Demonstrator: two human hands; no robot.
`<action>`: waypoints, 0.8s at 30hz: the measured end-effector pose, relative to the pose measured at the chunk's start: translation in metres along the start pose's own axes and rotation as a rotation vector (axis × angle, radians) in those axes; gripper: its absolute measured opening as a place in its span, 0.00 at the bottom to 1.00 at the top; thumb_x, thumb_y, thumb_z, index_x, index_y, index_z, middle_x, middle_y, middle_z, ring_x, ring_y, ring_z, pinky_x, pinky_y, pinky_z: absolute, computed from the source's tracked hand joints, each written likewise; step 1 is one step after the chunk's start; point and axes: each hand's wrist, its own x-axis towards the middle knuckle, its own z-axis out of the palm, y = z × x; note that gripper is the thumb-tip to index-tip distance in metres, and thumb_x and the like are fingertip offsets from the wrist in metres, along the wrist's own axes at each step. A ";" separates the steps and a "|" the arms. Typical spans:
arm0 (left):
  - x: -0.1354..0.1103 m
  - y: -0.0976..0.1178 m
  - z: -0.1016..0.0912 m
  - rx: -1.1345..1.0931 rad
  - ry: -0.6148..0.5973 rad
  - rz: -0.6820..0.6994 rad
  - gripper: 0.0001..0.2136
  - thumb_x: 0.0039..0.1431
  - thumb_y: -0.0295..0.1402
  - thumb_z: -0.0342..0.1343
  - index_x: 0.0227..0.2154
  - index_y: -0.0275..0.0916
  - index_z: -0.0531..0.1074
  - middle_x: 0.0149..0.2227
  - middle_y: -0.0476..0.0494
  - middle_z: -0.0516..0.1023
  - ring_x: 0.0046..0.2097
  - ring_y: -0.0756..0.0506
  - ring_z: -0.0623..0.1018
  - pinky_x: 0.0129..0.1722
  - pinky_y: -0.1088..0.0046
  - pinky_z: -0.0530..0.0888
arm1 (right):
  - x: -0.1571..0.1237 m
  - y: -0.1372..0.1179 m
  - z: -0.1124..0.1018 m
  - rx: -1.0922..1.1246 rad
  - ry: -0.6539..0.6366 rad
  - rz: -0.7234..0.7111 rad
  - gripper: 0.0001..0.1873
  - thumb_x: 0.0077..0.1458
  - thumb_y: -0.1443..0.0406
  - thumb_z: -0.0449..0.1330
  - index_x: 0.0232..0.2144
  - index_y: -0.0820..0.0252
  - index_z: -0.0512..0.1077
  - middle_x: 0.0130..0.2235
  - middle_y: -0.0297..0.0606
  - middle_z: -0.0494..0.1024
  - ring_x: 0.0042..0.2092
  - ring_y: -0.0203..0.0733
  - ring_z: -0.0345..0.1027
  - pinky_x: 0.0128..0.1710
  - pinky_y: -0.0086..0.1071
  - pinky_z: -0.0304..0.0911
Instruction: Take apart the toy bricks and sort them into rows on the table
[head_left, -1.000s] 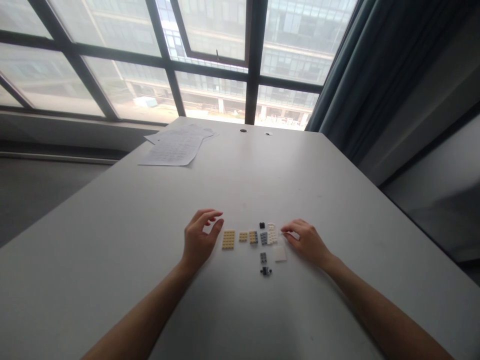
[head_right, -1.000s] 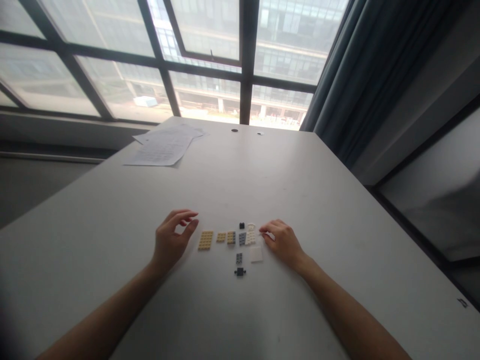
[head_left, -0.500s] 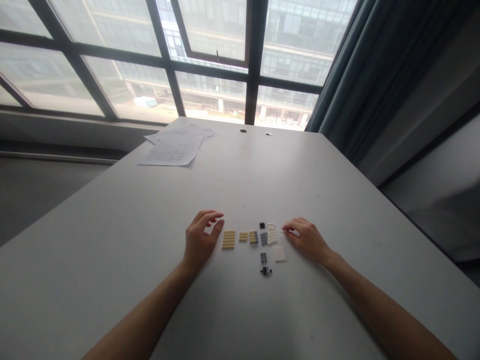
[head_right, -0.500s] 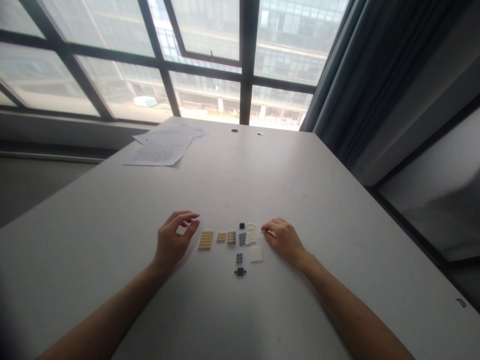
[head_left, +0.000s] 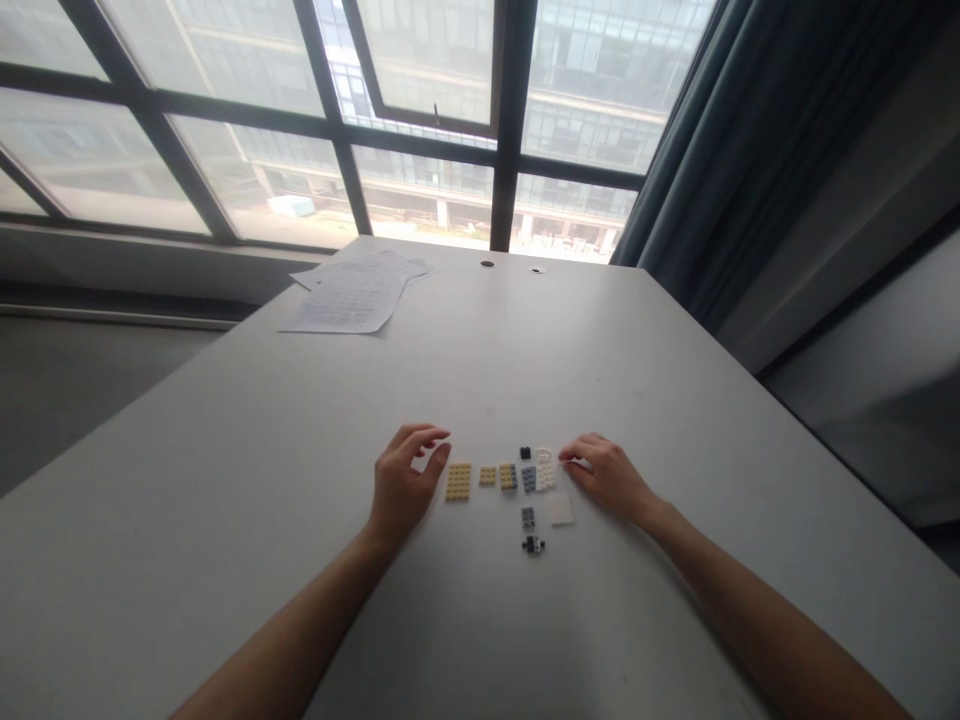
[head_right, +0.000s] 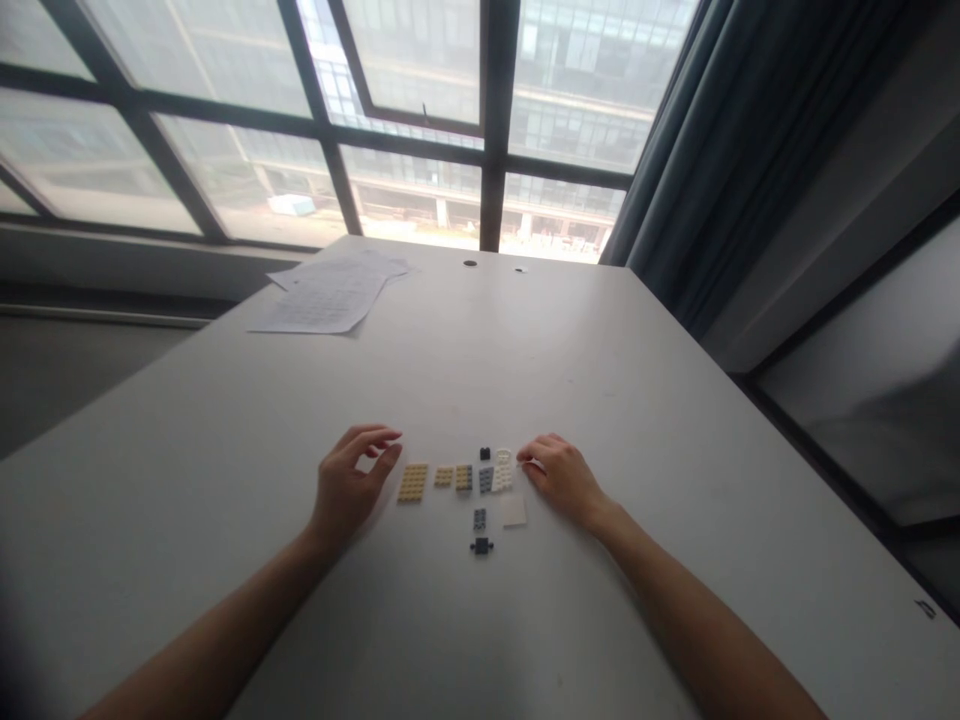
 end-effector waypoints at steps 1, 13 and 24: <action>0.000 0.000 0.000 0.000 0.002 0.001 0.06 0.57 0.33 0.54 0.34 0.39 0.74 0.36 0.47 0.75 0.33 0.51 0.74 0.34 0.73 0.72 | 0.000 0.000 0.000 0.002 -0.003 -0.001 0.08 0.55 0.72 0.57 0.33 0.56 0.74 0.36 0.36 0.77 0.41 0.41 0.68 0.44 0.35 0.63; -0.002 -0.002 0.001 -0.015 -0.009 0.008 0.05 0.57 0.31 0.55 0.35 0.39 0.74 0.37 0.47 0.74 0.33 0.50 0.73 0.34 0.72 0.71 | 0.025 -0.011 0.002 0.036 0.045 -0.005 0.08 0.54 0.71 0.60 0.35 0.56 0.76 0.40 0.38 0.76 0.45 0.42 0.66 0.49 0.38 0.61; -0.001 0.000 0.000 -0.022 -0.017 0.009 0.05 0.57 0.32 0.54 0.34 0.39 0.74 0.36 0.47 0.74 0.33 0.50 0.73 0.34 0.72 0.72 | 0.055 -0.023 0.020 -0.010 -0.060 -0.029 0.05 0.51 0.71 0.63 0.29 0.57 0.77 0.38 0.38 0.77 0.43 0.42 0.66 0.46 0.36 0.61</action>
